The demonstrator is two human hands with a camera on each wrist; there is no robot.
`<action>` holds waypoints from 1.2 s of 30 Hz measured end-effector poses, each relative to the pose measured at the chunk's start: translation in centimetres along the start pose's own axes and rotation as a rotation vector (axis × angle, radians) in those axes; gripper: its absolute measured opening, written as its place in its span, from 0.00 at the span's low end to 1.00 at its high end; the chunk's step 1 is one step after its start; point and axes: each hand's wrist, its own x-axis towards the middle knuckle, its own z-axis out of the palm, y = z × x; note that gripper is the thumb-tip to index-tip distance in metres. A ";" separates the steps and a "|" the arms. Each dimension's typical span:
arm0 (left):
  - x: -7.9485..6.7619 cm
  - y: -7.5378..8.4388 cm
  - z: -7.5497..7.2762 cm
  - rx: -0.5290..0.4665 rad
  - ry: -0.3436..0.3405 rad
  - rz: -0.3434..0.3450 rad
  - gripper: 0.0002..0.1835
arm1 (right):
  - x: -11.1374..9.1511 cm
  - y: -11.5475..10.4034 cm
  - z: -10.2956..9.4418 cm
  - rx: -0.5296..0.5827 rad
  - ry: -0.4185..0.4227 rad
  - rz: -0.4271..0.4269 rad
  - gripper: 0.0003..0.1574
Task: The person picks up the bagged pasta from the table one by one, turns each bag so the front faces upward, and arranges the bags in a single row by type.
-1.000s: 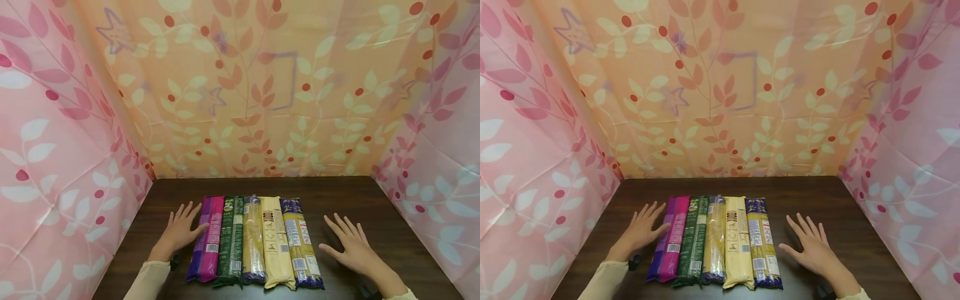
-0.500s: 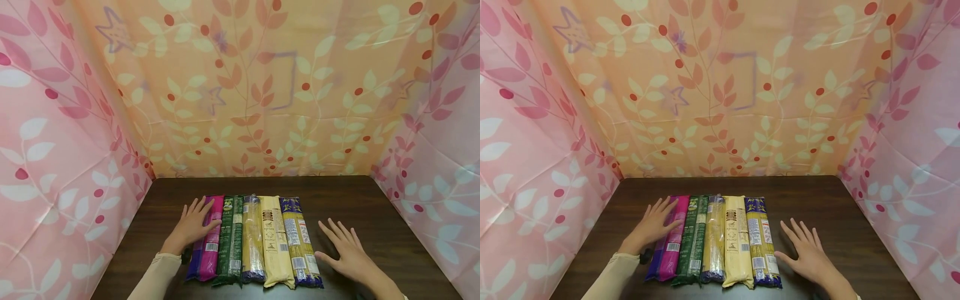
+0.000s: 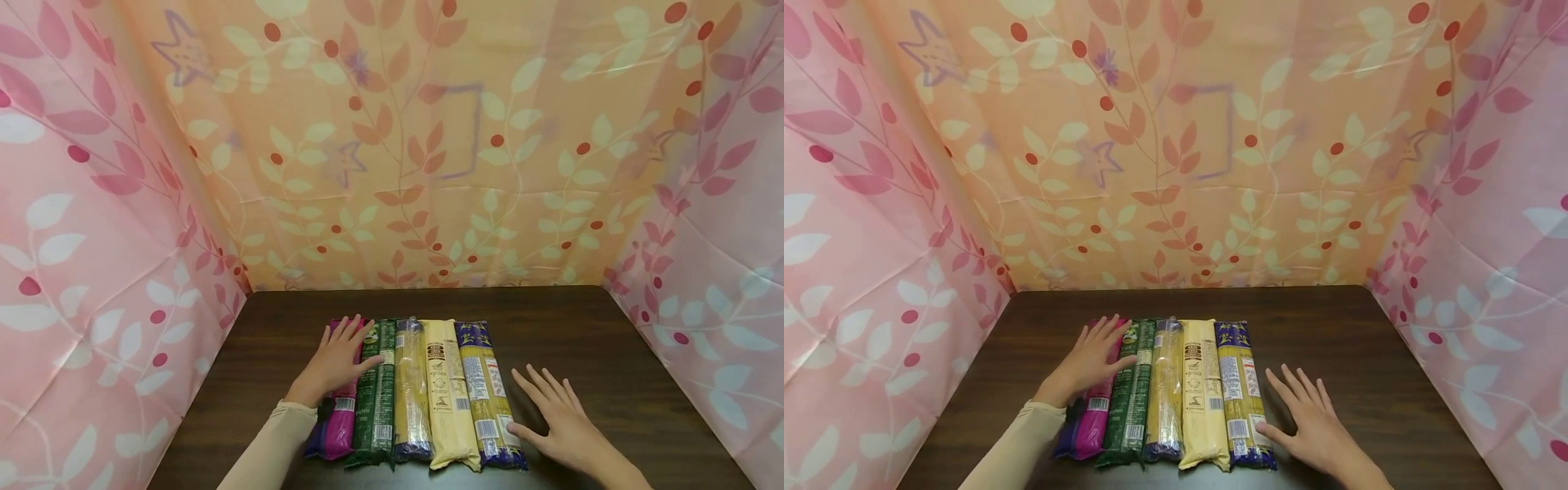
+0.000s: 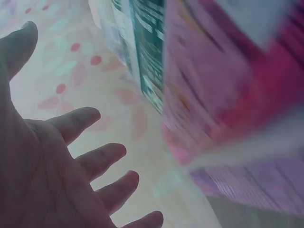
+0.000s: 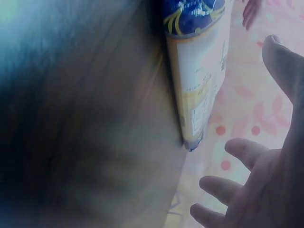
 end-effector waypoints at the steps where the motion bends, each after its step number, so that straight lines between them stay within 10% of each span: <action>1: 0.2 0.3 0.0 -0.001 -0.001 0.006 0.48 | -0.1 -0.2 0.0 0.003 0.003 -0.006 0.56; 36: 8.7 10.0 2.4 0.147 -0.176 0.196 0.45 | -1.5 -1.5 1.5 0.036 -0.078 -0.073 0.72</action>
